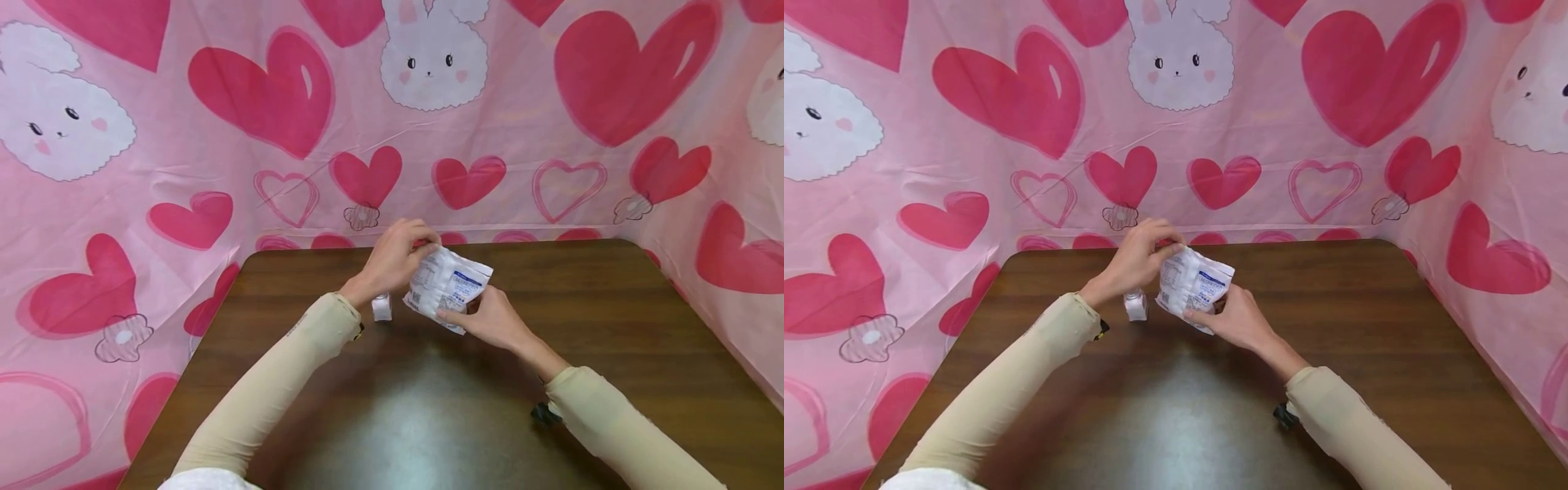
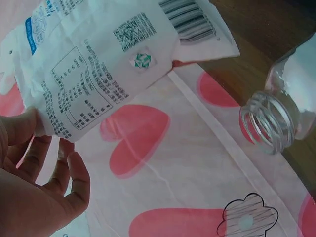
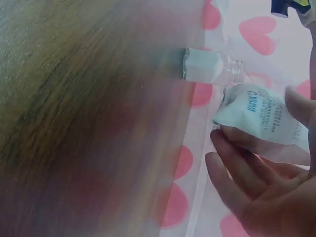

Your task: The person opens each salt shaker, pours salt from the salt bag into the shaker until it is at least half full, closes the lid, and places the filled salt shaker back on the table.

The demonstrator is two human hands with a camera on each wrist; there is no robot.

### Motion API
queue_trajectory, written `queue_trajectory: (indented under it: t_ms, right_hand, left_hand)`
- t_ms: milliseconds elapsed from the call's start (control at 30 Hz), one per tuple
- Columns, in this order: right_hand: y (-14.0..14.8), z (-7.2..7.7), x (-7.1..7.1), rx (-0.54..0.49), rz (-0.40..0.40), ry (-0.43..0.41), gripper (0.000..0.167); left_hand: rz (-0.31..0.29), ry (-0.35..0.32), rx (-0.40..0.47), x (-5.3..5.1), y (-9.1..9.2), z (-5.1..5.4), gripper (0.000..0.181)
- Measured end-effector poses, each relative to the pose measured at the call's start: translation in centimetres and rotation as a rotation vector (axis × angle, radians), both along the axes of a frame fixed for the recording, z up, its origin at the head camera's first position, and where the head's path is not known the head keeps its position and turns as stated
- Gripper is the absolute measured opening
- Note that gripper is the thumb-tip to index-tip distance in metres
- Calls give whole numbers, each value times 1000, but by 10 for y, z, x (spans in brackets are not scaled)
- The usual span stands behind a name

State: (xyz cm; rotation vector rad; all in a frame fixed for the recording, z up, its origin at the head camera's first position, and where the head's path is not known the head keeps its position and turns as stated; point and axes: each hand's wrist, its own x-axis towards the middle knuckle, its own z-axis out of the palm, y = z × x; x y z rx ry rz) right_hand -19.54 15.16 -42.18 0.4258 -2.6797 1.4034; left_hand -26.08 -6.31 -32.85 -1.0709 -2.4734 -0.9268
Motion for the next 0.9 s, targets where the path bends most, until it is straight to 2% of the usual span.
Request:
queue_trajectory:
  t_ms: [167,467,767,900]
  right_hand:
    - [3,-2,0,19,7,22,66]
    - [14,-1,2,38,-35,0,66]
    - [25,-2,5,75,-76,2,68]
    - [30,-4,6,92,-104,12,66]
  left_hand:
    - [-16,-14,-16,-1,6,-3,14]
    - [-44,26,-39,-8,18,-10,15]
    - [-57,-25,-57,-12,35,-11,18]
    - [-75,-13,-71,-14,44,-11,20]
